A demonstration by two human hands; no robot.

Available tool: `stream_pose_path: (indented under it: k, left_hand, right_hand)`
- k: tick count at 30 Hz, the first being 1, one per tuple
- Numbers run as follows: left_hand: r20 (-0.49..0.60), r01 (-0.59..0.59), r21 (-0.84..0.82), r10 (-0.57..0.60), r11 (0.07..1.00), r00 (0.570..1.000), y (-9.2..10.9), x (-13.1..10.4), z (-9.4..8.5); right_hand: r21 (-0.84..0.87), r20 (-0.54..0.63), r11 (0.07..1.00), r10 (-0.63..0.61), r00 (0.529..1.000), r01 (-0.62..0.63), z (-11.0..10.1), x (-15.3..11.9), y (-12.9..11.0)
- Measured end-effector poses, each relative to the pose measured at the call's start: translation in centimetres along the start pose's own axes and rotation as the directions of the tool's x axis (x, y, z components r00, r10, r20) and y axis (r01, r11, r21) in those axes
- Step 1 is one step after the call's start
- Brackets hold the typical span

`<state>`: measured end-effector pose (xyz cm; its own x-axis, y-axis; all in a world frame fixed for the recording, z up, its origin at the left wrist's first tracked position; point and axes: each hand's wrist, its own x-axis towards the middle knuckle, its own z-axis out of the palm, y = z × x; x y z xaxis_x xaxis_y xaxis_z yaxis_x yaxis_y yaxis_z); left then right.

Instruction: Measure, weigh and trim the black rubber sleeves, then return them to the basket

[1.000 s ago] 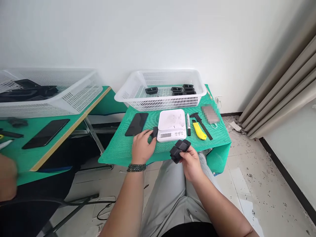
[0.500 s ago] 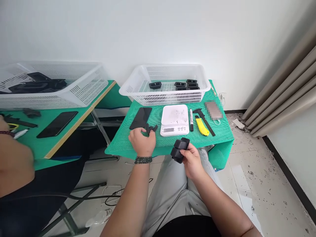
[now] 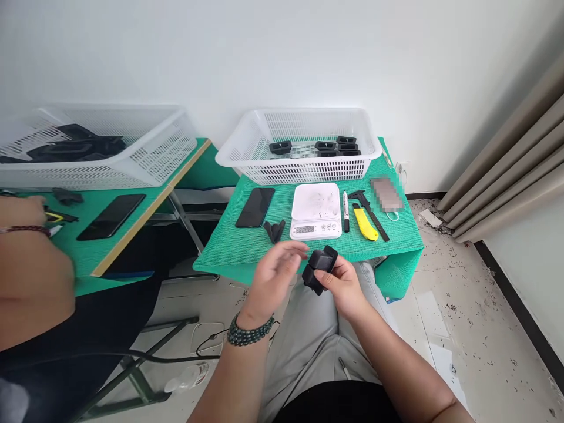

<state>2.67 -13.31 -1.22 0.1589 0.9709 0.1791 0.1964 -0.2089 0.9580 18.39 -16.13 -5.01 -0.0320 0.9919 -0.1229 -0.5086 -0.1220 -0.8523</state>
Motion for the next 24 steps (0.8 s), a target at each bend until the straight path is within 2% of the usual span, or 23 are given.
stream_pose_path:
  k: [2,5,9,11,13,15,17,20,24]
  left_hand:
    - [0.173,0.013,0.007,-0.014,1.000,0.985,0.8,-0.5,0.5]
    - [0.216,0.047,0.032,-0.053,0.998,0.975,0.7,-0.5,0.9]
    - [0.305,0.161,-0.146,-0.111,0.976,0.946,-0.2,0.1,0.7]
    - [0.357,0.165,-0.225,-0.076,0.960,0.931,-0.5,0.5,0.6]
    - [0.378,0.131,-0.254,-0.026,0.958,0.925,-0.4,0.7,0.7]
    - [0.334,0.086,-0.259,0.006,0.962,0.943,-0.3,0.8,0.9]
    - [0.218,0.045,-0.267,0.015,0.963,0.976,-0.3,0.9,1.1]
    - [0.065,0.006,-0.335,0.017,0.942,0.998,-0.6,0.9,1.4]
    - [0.011,-0.038,-0.425,0.048,0.904,0.999,-1.3,0.7,1.8]
  right_hand:
    - [-0.104,0.089,0.992,-0.059,0.994,0.068,0.3,-0.1,-0.3]
    - [-0.361,0.211,0.913,-0.118,0.970,0.190,0.4,-0.5,-1.3]
    - [-0.713,0.311,0.618,-0.144,0.940,0.331,-0.1,-1.0,-3.4]
    - [-0.774,0.367,0.492,-0.165,0.915,0.399,-0.3,-0.8,-4.3]
    - [-0.768,0.436,0.434,-0.183,0.881,0.471,-0.4,-0.4,-4.8]
    - [-0.744,0.482,0.414,-0.212,0.850,0.525,-0.4,0.1,-5.1]
    - [-0.729,0.475,0.413,-0.269,0.838,0.546,-0.3,0.4,-5.1]
    - [-0.730,0.387,0.441,-0.362,0.848,0.522,-0.2,0.6,-5.2]
    - [-0.698,0.327,0.544,-0.337,0.883,0.466,-0.3,0.8,-5.2]
